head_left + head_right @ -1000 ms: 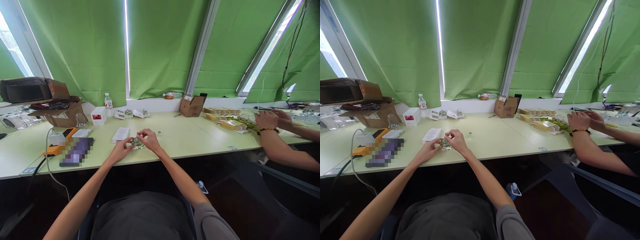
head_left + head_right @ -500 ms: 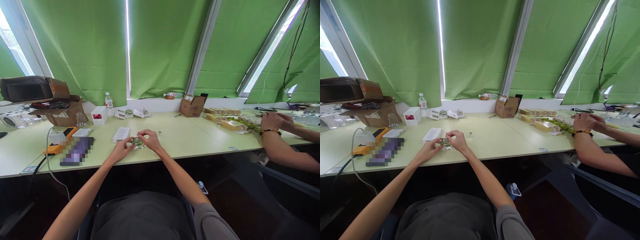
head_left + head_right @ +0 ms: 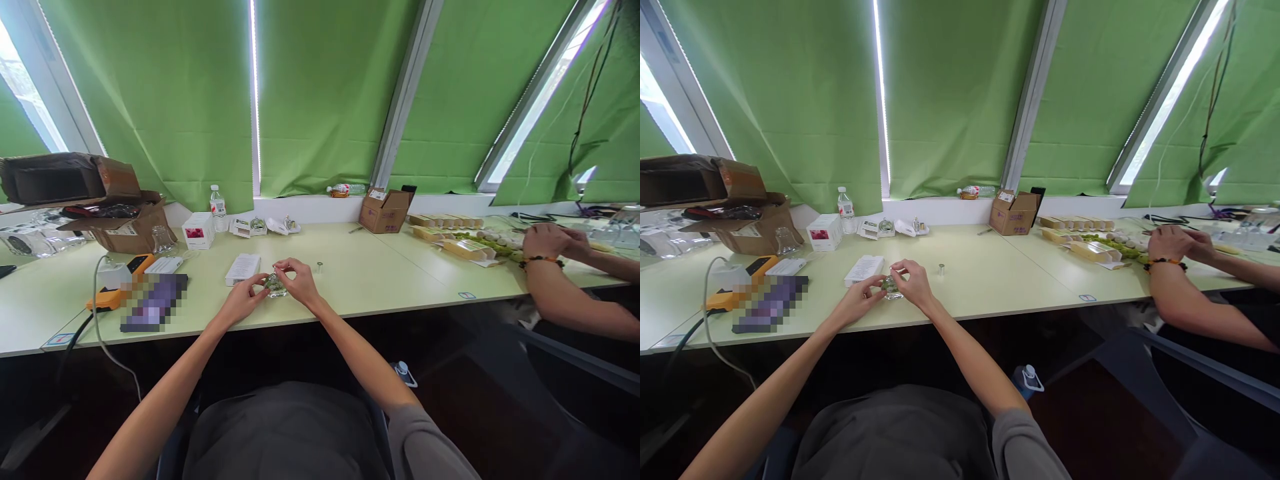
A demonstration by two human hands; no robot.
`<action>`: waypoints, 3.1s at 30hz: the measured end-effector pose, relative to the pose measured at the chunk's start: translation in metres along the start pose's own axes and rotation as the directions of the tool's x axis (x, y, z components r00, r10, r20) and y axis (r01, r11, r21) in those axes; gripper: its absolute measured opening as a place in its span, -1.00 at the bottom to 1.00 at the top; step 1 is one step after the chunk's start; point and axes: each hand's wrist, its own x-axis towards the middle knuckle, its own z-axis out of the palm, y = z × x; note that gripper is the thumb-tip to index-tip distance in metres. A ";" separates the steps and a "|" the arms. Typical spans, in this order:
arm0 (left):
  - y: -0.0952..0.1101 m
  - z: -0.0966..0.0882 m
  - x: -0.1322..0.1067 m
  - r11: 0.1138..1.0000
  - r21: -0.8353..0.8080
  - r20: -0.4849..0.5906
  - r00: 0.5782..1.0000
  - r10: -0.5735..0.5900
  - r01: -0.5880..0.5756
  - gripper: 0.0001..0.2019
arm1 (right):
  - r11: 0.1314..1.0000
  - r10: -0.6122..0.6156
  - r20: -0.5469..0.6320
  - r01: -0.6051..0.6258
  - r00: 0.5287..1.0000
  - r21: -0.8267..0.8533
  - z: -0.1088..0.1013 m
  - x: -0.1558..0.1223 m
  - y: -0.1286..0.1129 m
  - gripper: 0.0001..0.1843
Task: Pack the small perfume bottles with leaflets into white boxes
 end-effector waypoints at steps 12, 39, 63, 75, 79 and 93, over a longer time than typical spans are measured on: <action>-0.002 0.000 -0.001 1.000 0.014 0.001 1.000 0.009 -0.009 -0.52 | 0.999 -0.051 -0.054 0.051 0.997 0.003 0.001 0.000 0.000 -0.93; 0.001 -0.001 0.000 1.000 0.003 0.004 1.000 0.008 -0.008 -0.53 | 0.994 -0.110 -0.002 0.109 0.994 -0.012 -0.001 0.002 0.006 -0.91; 0.005 -0.001 -0.001 1.000 0.018 -0.003 1.000 0.002 -0.002 -0.51 | 0.994 -0.069 0.016 0.070 0.998 -0.085 -0.004 0.003 0.001 -0.92; 0.002 0.000 -0.001 1.000 0.010 -0.003 1.000 -0.012 0.012 -0.50 | 1.000 0.001 0.089 -0.002 0.996 0.019 -0.011 0.005 0.004 -0.90; 0.004 0.000 -0.001 1.000 -0.001 0.001 1.000 -0.009 0.009 -0.50 | 0.996 -0.057 0.072 0.061 0.996 -0.066 -0.010 0.005 0.003 -0.93; 0.003 0.000 -0.001 1.000 0.020 -0.005 1.000 -0.006 0.006 -0.50 | 0.974 -0.141 0.054 0.148 0.989 -0.170 -0.007 0.006 -0.001 -0.90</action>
